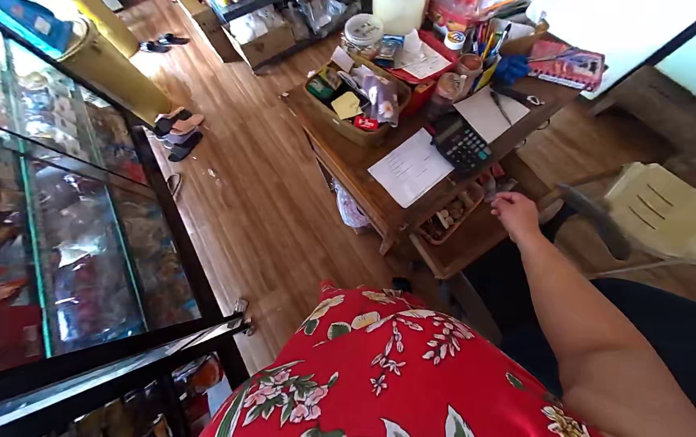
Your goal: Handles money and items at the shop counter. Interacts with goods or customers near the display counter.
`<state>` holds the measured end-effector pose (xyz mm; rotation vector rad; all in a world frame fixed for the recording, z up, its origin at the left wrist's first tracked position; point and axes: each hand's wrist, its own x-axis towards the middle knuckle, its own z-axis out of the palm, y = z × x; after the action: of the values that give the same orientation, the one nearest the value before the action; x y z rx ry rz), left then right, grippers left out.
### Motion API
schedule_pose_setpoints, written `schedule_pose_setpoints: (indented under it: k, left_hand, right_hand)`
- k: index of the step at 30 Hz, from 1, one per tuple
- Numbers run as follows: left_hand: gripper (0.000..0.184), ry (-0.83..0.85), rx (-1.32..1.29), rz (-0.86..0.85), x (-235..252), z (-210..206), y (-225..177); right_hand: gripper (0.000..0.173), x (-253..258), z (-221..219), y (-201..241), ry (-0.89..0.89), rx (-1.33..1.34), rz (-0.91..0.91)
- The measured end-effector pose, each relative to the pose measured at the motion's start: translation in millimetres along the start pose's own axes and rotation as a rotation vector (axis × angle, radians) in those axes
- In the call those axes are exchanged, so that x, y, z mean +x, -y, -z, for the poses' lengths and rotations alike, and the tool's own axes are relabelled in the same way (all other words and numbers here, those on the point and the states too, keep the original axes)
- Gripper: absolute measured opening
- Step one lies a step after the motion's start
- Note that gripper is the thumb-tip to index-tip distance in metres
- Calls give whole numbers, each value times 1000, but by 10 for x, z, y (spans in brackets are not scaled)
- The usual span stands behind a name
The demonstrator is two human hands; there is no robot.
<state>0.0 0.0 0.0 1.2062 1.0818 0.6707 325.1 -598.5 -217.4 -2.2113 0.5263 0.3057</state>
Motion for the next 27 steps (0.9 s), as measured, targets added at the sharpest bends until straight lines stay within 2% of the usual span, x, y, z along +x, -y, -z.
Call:
schedule_pose_setpoints:
  k: [1,3,5,8,12,16,19,21,25,27]
  left_hand:
    - [24,345,91,41,4,-155,303]
    - [21,323,179,65,-392,-1112,908]
    - [33,326,303,142,-750,-1859,1238]
    - [36,470,505,202,-1055,-2573,1400]
    - [34,766,829,236,-1230,-3320,1623]
    - [29,1098,1017,234,-1486,-4084,2002]
    - [27,1303,1040,219,-1794,-4629,2293]
    - [28,1371,961,217,-2041,-4958,2433]
    - [45,1442,622,321,-2346,-5358,2551]
    - [42,1430,679,171,-2369,-5354,2449]
  right_hand:
    - [33,236,77,-54,-15,-29,-14]
    - [34,667,156,-111,-32,-90,-8]
    - [37,1045,150,-120,-5,-163,-2]
    - [42,1546,46,-176,86,-325,23]
    - [56,1981,-109,-387,222,-532,11]
    - [63,2107,-131,-449,271,-576,-7]
    - [45,2028,-11,-388,232,-473,-2]
    - [42,1947,150,-354,201,-400,14]
    - [43,1595,623,-448,95,-281,76]
    - [41,1319,832,-546,-12,-194,84]
